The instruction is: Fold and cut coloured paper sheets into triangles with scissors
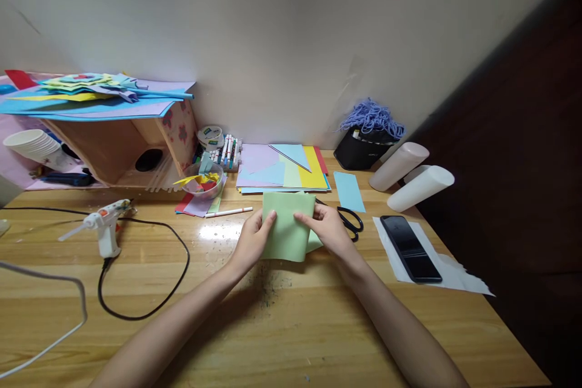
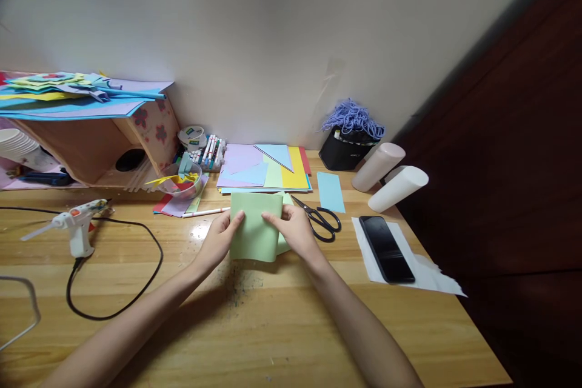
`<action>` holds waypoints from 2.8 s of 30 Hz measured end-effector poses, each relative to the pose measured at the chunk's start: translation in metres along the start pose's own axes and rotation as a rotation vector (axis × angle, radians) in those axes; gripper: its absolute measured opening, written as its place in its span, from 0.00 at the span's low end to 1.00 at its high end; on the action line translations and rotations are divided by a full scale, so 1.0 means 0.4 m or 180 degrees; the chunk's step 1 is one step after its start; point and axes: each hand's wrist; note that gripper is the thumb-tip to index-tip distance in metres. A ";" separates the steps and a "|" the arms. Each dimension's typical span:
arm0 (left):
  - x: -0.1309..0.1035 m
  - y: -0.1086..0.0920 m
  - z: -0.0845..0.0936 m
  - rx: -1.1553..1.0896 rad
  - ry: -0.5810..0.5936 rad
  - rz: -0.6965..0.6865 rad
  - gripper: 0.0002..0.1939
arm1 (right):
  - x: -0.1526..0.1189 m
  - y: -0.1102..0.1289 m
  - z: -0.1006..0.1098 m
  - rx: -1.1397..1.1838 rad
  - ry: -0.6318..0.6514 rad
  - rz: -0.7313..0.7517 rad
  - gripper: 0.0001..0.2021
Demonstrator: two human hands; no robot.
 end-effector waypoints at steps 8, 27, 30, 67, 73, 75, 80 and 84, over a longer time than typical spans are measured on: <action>-0.001 -0.001 0.000 -0.0034 0.0004 0.0028 0.18 | -0.002 0.001 -0.002 -0.0127 -0.0013 -0.0052 0.18; 0.021 0.033 0.012 0.0688 -0.0298 -0.0140 0.16 | 0.013 -0.022 0.009 -0.0519 -0.0034 0.0298 0.17; 0.026 0.034 0.017 0.0802 -0.0322 -0.0254 0.16 | 0.017 -0.021 0.010 -0.0548 -0.0044 0.0425 0.16; 0.045 0.032 0.073 -0.0187 0.1349 0.0588 0.19 | 0.034 -0.031 0.021 -0.0088 0.0634 -0.0461 0.15; 0.050 0.027 0.082 0.0079 0.1193 0.0628 0.20 | 0.036 -0.045 0.015 0.0051 0.0615 -0.0626 0.18; 0.052 0.026 0.085 0.0168 0.1144 0.0723 0.20 | 0.036 -0.049 0.014 0.0106 0.0734 -0.0694 0.17; 0.053 0.026 0.089 0.0022 0.1130 0.0743 0.21 | 0.031 -0.047 0.010 -0.0078 0.0909 -0.0775 0.15; 0.051 0.023 0.086 0.0016 0.1278 0.0619 0.22 | 0.034 -0.040 0.008 -0.0169 0.0491 -0.0574 0.15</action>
Point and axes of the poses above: each hand's wrist, its own x-axis towards the middle knuckle, its own z-axis out of the back of the hand, y = z × x, and after that the axes turned 14 degrees about x, right-handed
